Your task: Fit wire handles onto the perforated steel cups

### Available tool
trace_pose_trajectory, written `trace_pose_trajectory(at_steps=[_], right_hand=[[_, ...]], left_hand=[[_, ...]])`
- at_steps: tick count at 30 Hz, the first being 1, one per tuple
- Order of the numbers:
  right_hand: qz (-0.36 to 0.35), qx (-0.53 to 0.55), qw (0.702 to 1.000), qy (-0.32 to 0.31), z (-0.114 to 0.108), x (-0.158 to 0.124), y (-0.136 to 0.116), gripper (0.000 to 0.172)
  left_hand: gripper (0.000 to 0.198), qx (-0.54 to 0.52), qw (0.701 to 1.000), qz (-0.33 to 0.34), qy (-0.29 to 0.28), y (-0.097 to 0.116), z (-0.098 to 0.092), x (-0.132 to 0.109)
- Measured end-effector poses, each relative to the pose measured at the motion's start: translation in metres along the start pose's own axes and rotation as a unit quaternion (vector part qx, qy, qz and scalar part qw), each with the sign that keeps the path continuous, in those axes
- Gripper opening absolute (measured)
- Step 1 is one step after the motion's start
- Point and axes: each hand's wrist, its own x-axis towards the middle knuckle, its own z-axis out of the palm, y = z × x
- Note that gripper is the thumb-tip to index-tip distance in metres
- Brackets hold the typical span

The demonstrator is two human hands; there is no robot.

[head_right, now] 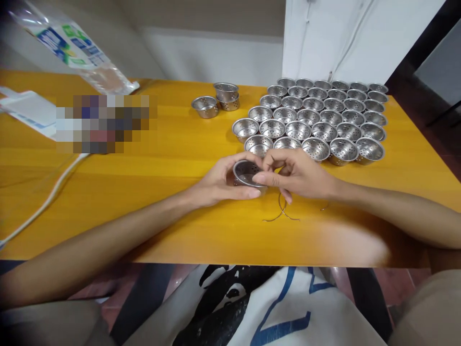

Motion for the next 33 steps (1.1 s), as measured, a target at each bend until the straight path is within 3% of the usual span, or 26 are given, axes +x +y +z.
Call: trace_pose_trajectory(at_steps=[9, 25, 33], right_hand=[[0.006, 0.006, 0.998, 0.058, 0.017, -0.003, -0.003, 0.04], [0.016, -0.024, 0.998, 0.061, 0.019, -0.003, 0.004, 0.041], [-0.028, -0.035, 0.996, 0.074, 0.021, 0.0, 0.009, 0.048]], left_hand=[[0.056, 0.038, 0.999, 0.024, 0.003, 0.001, 0.002, 0.0], [0.054, 0.079, 0.997, 0.005, 0.024, 0.0, 0.007, -0.002], [0.051, 0.081, 0.997, 0.008, 0.02, -0.004, 0.004, -0.003]])
